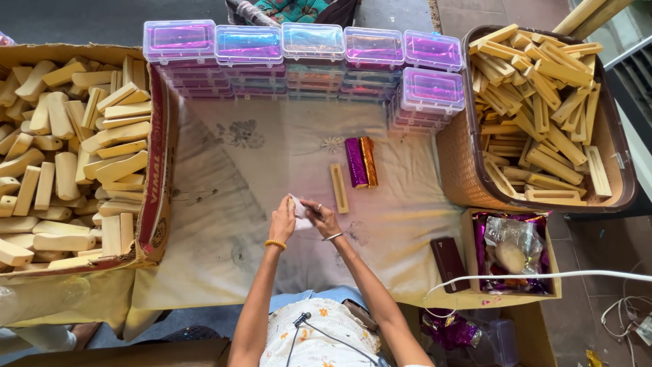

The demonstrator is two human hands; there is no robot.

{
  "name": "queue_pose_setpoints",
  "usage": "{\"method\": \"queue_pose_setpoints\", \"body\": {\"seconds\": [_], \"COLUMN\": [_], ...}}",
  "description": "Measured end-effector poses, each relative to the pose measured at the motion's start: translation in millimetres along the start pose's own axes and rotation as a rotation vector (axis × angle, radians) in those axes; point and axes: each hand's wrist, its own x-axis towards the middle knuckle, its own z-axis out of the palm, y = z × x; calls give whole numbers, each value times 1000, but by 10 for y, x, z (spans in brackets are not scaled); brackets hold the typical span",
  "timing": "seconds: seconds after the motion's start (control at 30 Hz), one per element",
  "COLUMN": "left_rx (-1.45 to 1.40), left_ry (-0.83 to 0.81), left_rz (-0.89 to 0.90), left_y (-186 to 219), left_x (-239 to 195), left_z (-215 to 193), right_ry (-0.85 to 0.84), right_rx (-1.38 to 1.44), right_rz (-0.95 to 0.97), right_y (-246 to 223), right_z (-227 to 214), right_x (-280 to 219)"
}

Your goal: The person wipes small wooden blocks with a white cloth and then wraps them in shiny metallic paper. They place the wrapped blocks into a basket and continue the process with additional blocks from a nearby box.

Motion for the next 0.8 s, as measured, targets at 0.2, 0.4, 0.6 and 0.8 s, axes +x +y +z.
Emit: {"method": "queue_pose_setpoints", "body": {"seconds": [0.2, 0.4, 0.6, 0.8], "left_rx": [-70, 112, 216, 158], "left_ry": [-84, -68, -141, -94], "left_rz": [15, 192, 170, 101], "left_y": [185, 421, 485, 277], "left_x": [-45, -159, -114, 6], "left_z": [-131, -35, -82, -118], "right_ry": [165, 235, 346, 280], "right_rx": [-581, -695, -730, -885], "right_rz": [-100, -170, -331, -123], "right_y": [421, -173, -329, 306], "right_z": [-175, 40, 43, -146], "right_x": [-62, 11, -28, -164]}}
